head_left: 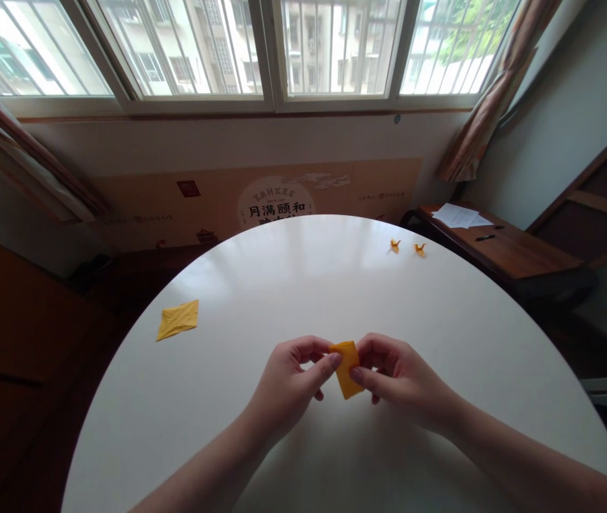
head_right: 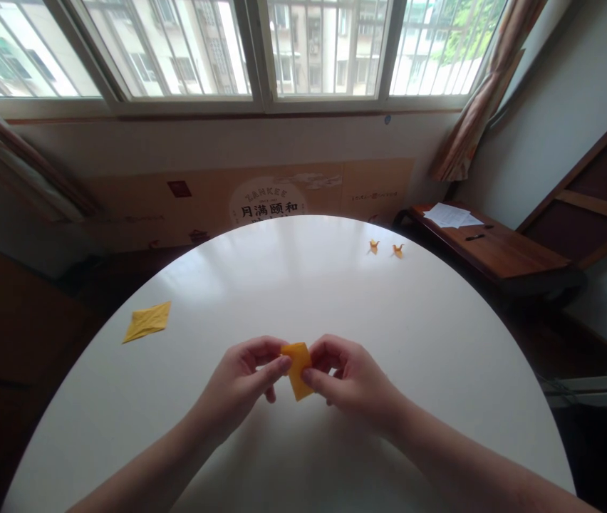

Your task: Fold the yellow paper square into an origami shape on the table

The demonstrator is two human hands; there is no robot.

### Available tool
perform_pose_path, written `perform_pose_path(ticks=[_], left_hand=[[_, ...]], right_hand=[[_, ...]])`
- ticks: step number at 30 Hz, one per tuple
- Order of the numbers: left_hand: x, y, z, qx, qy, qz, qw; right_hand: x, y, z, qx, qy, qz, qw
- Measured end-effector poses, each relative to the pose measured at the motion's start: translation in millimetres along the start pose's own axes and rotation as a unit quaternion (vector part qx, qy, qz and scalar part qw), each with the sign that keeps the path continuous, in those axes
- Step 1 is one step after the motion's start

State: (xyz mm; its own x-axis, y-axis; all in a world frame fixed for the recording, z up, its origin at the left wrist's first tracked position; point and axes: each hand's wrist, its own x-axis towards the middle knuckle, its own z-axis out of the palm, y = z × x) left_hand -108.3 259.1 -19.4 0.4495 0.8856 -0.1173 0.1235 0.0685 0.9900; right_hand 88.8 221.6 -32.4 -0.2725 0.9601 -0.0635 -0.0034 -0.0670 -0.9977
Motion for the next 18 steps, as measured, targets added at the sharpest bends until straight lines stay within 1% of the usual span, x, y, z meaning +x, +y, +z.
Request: perform_pose_path(ticks=[4, 8, 11, 14, 18], left_hand=[[0.0, 1.2, 1.8, -0.014, 0.006, -0.016, 1.000], [-2.6, 5.9, 5.5, -0.028, 0.004, -0.059, 0.998], [-4.9, 9.1, 8.1, -0.019, -0.015, -0.079, 0.997], [-7.3, 10.9, 10.4, -0.017, -0.030, -0.092, 0.995], [-9.4, 12.2, 11.9, -0.042, -0.028, -0.108, 0.993]], right_hand=[[-1.4, -0.7, 2.6, -0.004, -0.013, 0.004, 1.000], [-4.7, -1.7, 4.0, -0.013, 0.008, -0.008, 1.000], [-7.3, -2.3, 3.7, 0.011, 0.022, -0.007, 1.000], [-9.0, -3.6, 4.5, 0.032, 0.031, 0.009, 0.999], [-10.0, -5.6, 7.7, 0.080, 0.036, 0.037, 0.995]])
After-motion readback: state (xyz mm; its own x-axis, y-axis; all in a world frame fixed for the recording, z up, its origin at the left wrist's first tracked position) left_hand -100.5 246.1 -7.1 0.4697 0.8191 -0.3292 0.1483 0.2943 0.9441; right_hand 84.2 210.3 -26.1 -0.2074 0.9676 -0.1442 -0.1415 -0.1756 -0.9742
